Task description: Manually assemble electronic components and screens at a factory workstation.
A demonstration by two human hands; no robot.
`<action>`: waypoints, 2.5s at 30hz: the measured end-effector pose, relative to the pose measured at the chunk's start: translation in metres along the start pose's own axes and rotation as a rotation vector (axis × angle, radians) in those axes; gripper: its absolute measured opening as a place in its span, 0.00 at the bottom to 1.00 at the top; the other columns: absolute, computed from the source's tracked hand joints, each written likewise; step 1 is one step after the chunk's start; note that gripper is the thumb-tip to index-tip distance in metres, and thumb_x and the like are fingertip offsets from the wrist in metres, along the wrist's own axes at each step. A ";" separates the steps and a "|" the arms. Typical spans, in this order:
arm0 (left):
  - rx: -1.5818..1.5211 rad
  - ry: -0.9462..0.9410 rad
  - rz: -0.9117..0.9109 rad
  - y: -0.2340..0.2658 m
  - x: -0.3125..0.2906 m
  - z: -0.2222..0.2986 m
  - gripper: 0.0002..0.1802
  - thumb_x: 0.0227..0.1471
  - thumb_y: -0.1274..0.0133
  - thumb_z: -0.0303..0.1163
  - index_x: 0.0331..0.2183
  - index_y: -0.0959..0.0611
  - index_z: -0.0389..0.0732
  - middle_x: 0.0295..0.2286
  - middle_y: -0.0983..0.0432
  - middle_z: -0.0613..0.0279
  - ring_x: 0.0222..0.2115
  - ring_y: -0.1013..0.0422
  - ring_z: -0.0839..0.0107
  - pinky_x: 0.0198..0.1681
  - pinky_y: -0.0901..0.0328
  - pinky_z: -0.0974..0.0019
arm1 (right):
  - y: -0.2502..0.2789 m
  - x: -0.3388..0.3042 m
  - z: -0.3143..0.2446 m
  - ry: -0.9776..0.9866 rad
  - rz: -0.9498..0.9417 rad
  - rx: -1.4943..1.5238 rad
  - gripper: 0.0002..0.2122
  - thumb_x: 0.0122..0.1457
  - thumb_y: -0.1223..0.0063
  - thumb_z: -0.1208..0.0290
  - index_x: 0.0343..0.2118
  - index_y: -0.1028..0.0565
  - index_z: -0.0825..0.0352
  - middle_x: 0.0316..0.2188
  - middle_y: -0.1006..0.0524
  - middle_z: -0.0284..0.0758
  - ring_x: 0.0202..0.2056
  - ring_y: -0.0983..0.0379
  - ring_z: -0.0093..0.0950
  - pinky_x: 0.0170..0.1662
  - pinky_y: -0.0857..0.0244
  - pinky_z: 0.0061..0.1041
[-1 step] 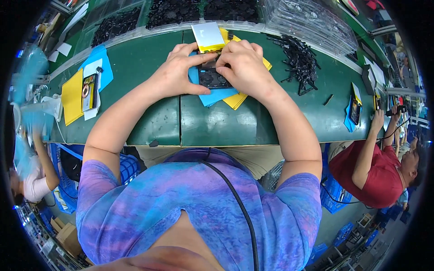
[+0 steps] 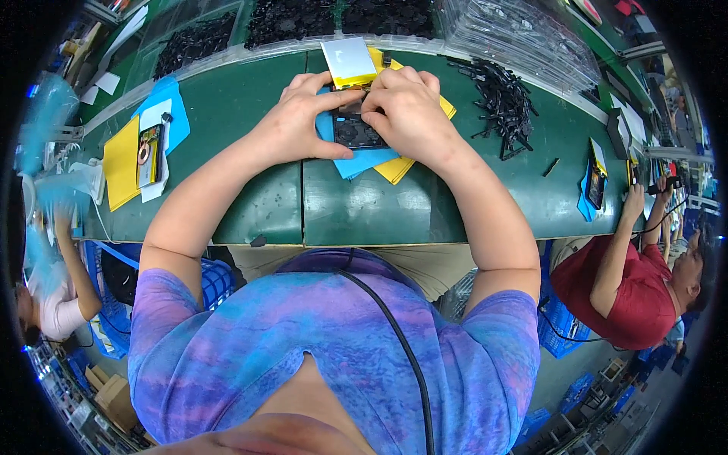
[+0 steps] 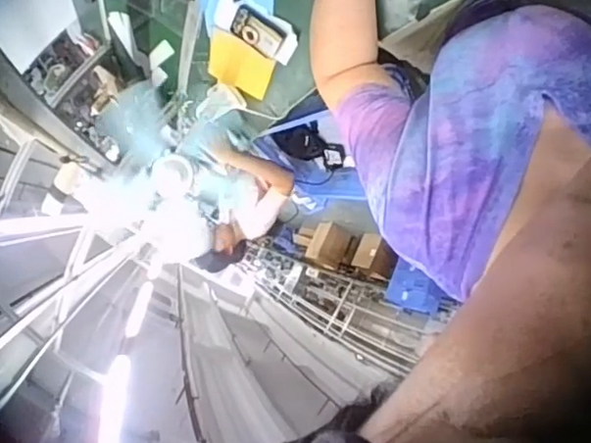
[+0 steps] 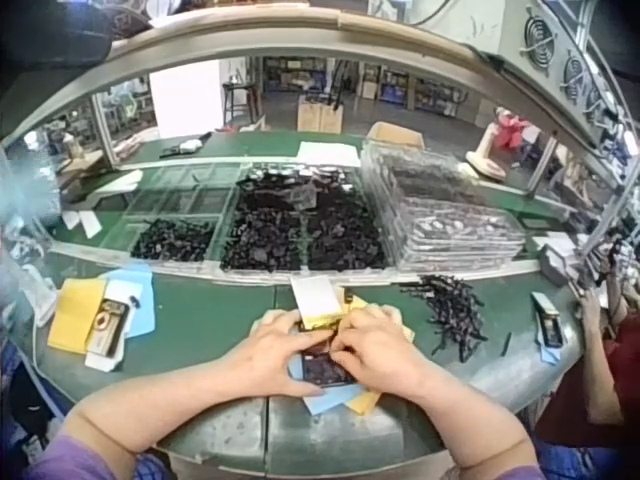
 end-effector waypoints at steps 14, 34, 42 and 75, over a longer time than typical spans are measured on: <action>0.006 0.005 -0.009 -0.001 0.001 -0.001 0.47 0.28 0.25 0.44 0.55 0.21 0.50 0.57 0.36 0.46 0.57 0.40 0.47 0.60 0.43 0.47 | -0.005 0.004 0.000 -0.047 0.004 -0.073 0.04 0.46 0.34 0.69 0.26 0.17 0.60 0.32 0.25 0.28 0.45 0.31 0.32 0.56 0.47 0.43; 0.014 0.029 0.004 -0.002 0.000 -0.002 0.49 0.27 0.25 0.44 0.55 0.23 0.47 0.57 0.36 0.46 0.57 0.40 0.46 0.61 0.44 0.47 | 0.002 -0.007 -0.020 0.179 -0.003 -0.194 0.07 0.49 0.44 0.74 0.30 0.16 0.60 0.28 0.25 0.28 0.40 0.28 0.28 0.56 0.45 0.42; -0.025 -0.026 0.045 0.000 0.001 -0.002 0.48 0.25 0.26 0.43 0.54 0.23 0.46 0.56 0.35 0.48 0.55 0.39 0.46 0.59 0.42 0.48 | 0.007 -0.008 -0.037 0.200 -0.038 -0.346 0.11 0.50 0.46 0.71 0.37 0.18 0.56 0.26 0.26 0.27 0.38 0.28 0.26 0.56 0.43 0.43; -0.092 -0.003 -0.174 0.002 -0.001 0.005 0.42 0.35 0.28 0.43 0.48 0.32 0.37 0.58 0.42 0.40 0.63 0.49 0.41 0.64 0.51 0.47 | 0.246 0.023 0.176 0.006 0.539 -0.260 0.07 0.53 0.37 0.70 0.35 0.19 0.65 0.30 0.24 0.36 0.36 0.26 0.37 0.41 0.32 0.32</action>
Point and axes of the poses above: each hand's wrist, its own x-axis towards the middle knuckle, its own y-axis out of the back of the hand, z = x × y, the point moved 5 cm from there along x, towards the middle knuckle
